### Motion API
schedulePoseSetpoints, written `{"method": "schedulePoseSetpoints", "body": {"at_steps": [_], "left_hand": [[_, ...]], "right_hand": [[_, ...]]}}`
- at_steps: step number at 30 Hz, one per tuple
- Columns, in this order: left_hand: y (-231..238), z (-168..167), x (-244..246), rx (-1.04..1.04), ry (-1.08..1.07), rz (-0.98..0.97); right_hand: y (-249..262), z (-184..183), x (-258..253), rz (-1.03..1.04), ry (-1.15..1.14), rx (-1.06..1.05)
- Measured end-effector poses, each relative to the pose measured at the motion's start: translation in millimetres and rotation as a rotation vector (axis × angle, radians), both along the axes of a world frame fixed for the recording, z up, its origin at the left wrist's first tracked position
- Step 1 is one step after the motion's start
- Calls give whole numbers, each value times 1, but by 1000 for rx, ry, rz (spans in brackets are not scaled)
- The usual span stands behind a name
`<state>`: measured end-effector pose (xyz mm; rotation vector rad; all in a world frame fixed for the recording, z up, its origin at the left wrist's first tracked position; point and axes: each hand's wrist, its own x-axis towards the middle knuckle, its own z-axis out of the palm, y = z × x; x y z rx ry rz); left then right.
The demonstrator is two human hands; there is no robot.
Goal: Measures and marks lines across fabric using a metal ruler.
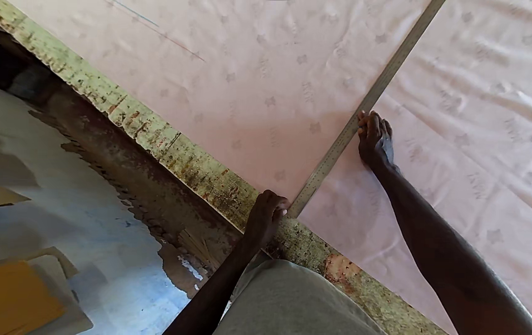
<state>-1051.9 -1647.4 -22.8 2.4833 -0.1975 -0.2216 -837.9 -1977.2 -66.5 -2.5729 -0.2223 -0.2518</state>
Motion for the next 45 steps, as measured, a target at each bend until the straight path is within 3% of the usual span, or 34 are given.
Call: {"method": "schedulePoseSetpoints", "body": {"at_steps": [19,21,25,30,35,45], "left_hand": [[0,-1,2,18,20,-2],[-2,2,2,36,19,-2],[-9,5,8,42,89,26],[-29,11,21,138,197,48],[-41,21,32,256,349,25],[-46,26,45,179,559,133]], "right_hand": [[3,5,-2,-3,14,3],[0,1,1,-2,14,65],[-16,0,-1,-33,-61,393],[-18,13,-43,-13,36,478],[-24,17,-54,125,130,424],[-16,17,2,344,67,167]]}}
